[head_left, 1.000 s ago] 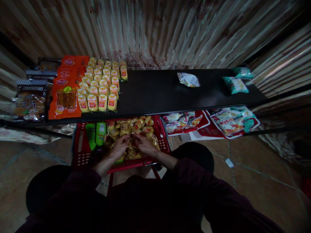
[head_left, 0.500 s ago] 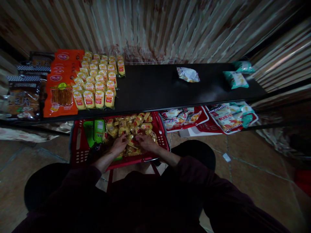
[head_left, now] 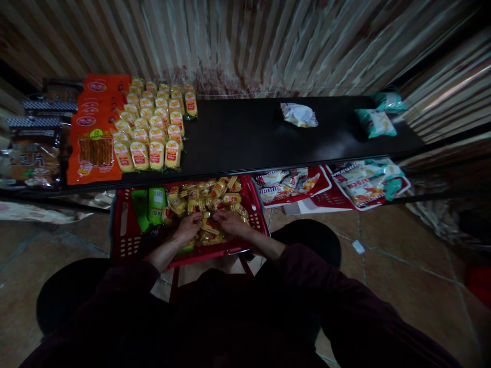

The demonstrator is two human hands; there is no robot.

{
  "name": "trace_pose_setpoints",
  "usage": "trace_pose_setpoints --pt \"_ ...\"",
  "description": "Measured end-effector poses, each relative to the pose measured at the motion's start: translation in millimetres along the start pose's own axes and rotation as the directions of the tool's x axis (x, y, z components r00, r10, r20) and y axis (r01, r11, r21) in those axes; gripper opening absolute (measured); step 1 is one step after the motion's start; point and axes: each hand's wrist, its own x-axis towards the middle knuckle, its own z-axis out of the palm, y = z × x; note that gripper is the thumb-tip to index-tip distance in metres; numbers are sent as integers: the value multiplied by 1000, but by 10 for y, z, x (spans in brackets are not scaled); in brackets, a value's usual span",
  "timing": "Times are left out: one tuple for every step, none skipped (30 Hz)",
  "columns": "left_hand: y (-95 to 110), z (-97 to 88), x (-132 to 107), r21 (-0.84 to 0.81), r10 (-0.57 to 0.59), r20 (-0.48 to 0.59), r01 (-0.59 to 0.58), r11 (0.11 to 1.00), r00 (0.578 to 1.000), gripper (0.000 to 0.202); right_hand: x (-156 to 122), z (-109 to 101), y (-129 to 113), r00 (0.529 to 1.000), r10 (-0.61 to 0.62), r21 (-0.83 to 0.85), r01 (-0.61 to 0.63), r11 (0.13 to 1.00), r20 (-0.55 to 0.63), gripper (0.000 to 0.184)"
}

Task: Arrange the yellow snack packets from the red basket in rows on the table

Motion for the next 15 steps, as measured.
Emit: trace_pose_setpoints --pt "1 1 3 2 3 -7 -3 1000 1000 37 1 -1 0 1000 4 2 -4 1000 -6 24" --pt "4 3 4 4 3 -16 -2 1000 1000 36 2 0 1 1000 11 9 -11 1000 -13 23" --pt "9 5 5 1 -3 -22 3 1000 1000 36 3 1 3 1000 21 21 -20 1000 -21 21" --pt "14 7 4 -8 -14 -23 14 1000 1000 36 3 3 5 999 28 35 -27 999 -28 20" --pt "20 8 3 -24 -29 -18 29 999 999 37 3 5 7 999 31 47 -29 998 -35 19" --pt "26 7 1 -47 -44 -12 44 998 999 37 4 7 10 999 29 54 -27 998 -36 18" --pt "30 5 -2 -73 -56 -6 55 996 998 38 5 8 12 999 26 56 -24 998 -32 18" --pt "34 2 -5 -99 -63 0 62 993 998 38 7 9 13 999 23 55 -22 998 -26 18" --pt "36 -2 -8 -122 -64 1 64 990 998 37 10 8 15 999 24 53 -23 998 -22 18" --pt "38 -6 -11 -140 -63 -3 62 988 998 37 15 7 15 999 26 53 -25 998 -19 19" --pt "39 -10 -14 -152 -64 -8 62 986 998 36 20 4 16 999 28 55 -27 998 -17 19" --pt "40 -14 -17 -162 -66 -13 63 985 998 36 25 1 17 999 29 58 -28 998 -17 19" --pt "43 -16 -19 -170 -69 -21 64 983 997 36 29 -3 17 999 30 62 -29 998 -17 19" --pt "46 -19 -22 -176 -72 -31 65 982 997 35 33 -6 18 1000 28 69 -27 997 -14 19" --pt "50 -20 -25 -181 -75 -44 66 981 996 35 34 -8 18 1000 31 80 -30 996 -6 19"
